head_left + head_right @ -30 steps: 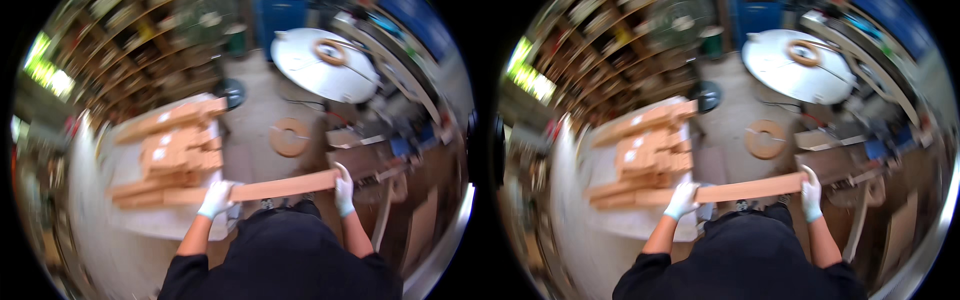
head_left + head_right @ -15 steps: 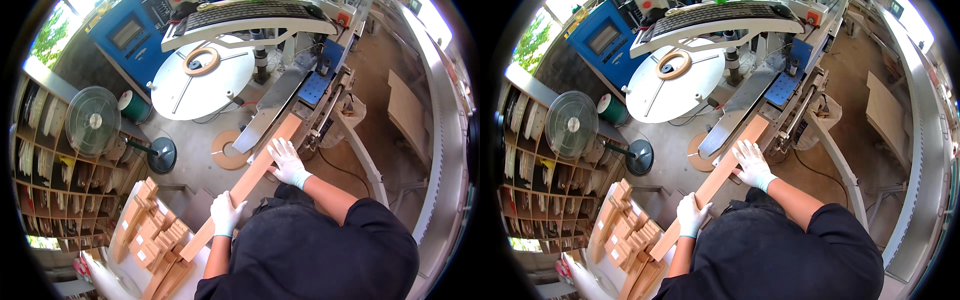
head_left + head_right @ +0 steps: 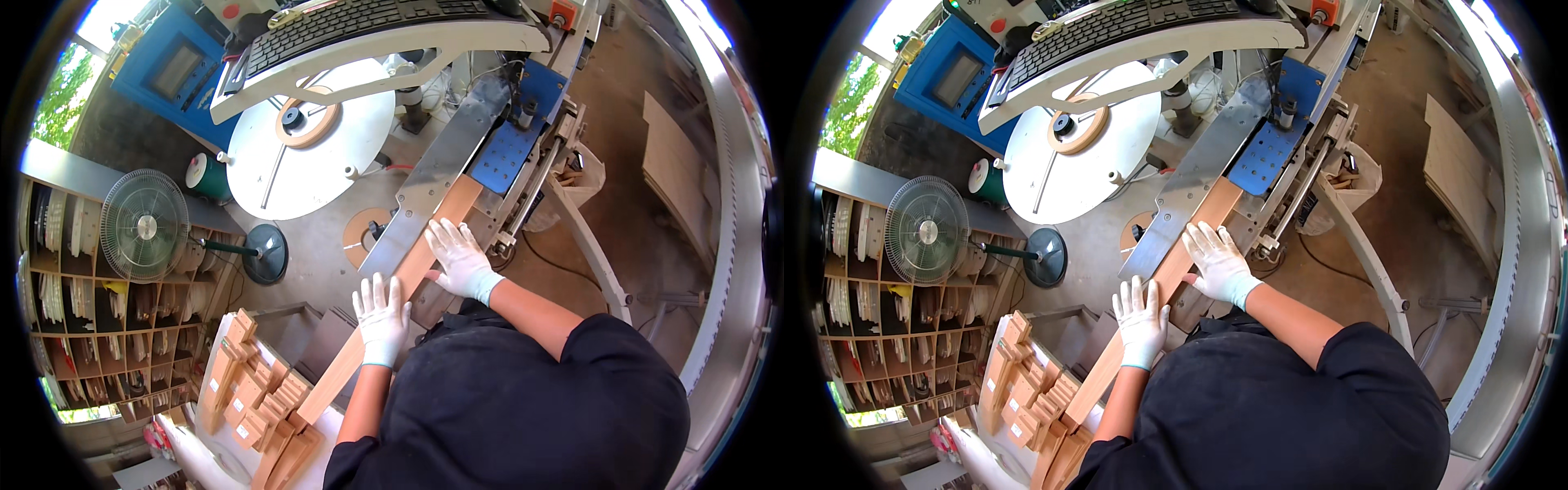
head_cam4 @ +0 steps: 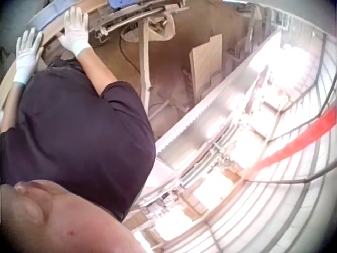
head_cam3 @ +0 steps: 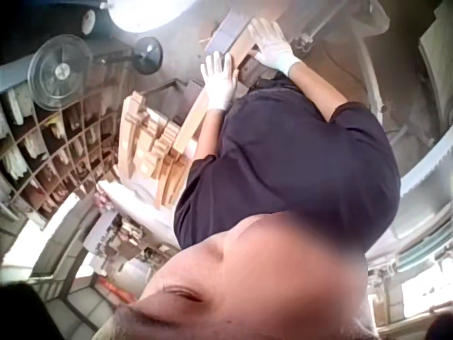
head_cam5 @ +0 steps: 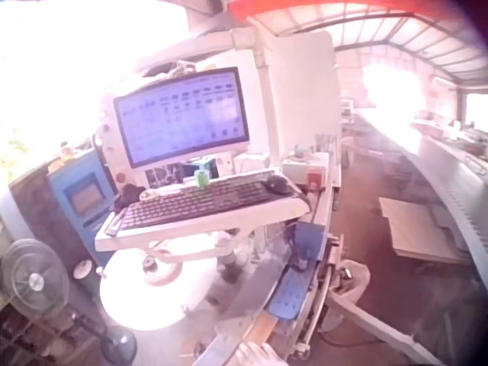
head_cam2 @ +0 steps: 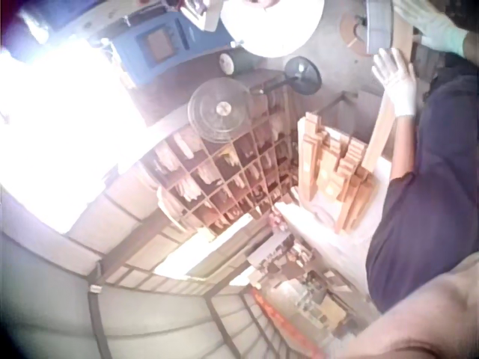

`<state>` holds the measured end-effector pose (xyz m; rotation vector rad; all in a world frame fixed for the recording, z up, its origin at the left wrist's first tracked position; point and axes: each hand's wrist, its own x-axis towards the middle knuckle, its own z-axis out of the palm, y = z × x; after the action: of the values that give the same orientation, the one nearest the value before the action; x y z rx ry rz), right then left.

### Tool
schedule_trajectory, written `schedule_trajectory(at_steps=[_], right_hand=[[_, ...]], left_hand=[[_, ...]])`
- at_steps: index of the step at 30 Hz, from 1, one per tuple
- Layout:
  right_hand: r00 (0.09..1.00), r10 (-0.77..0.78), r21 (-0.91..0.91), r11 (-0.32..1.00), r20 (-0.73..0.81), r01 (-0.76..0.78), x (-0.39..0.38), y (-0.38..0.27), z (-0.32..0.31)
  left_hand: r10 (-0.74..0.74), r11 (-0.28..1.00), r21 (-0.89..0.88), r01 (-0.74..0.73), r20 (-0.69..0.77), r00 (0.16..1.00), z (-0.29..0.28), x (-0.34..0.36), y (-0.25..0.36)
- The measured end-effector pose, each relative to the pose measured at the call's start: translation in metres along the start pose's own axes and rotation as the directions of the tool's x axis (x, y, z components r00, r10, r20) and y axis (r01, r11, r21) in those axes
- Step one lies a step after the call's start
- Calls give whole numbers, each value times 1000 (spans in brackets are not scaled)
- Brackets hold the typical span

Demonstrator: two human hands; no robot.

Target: The person feeds a wooden board into an edge-banding machine by hand and places it onto a stack on a table.

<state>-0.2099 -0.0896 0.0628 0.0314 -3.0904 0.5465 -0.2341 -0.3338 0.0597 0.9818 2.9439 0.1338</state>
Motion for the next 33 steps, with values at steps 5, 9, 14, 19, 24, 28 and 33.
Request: schedule_trajectory(at_steps=[5, 9, 14, 19, 24, 28, 33], right_hand=[[998, 35, 69, 997, 45, -38, 12, 27, -16], [986, 69, 398, 917, -154, -2, 12, 48, -2], [890, 371, 964, -65, 265, -259, -28, 36, 5], [948, 77, 940, -175, 309, -292, -37, 28, -6], [960, -51, 961, 49, 276, -273, -36, 36, 0], [966, 23, 962, -94, 258, -255, -33, 48, -10], [957, 289, 942, 323, -3, -94, -13, 77, 0]], left_hand=[[13, 1000, -9, -13, -1, 1000, -2, 30, 27], [-38, 999, -15, 38, 12, 999, -2, 43, 44], [-50, 999, 5, 50, 20, 999, -12, 46, 47], [-45, 999, 29, 43, 48, 998, -9, 55, 55], [-59, 997, 53, 57, 49, 997, -8, 60, 62], [-32, 998, 56, 31, 9, 999, -1, 79, 77], [40, 999, 16, -39, -65, 997, 7, 139, 118]])
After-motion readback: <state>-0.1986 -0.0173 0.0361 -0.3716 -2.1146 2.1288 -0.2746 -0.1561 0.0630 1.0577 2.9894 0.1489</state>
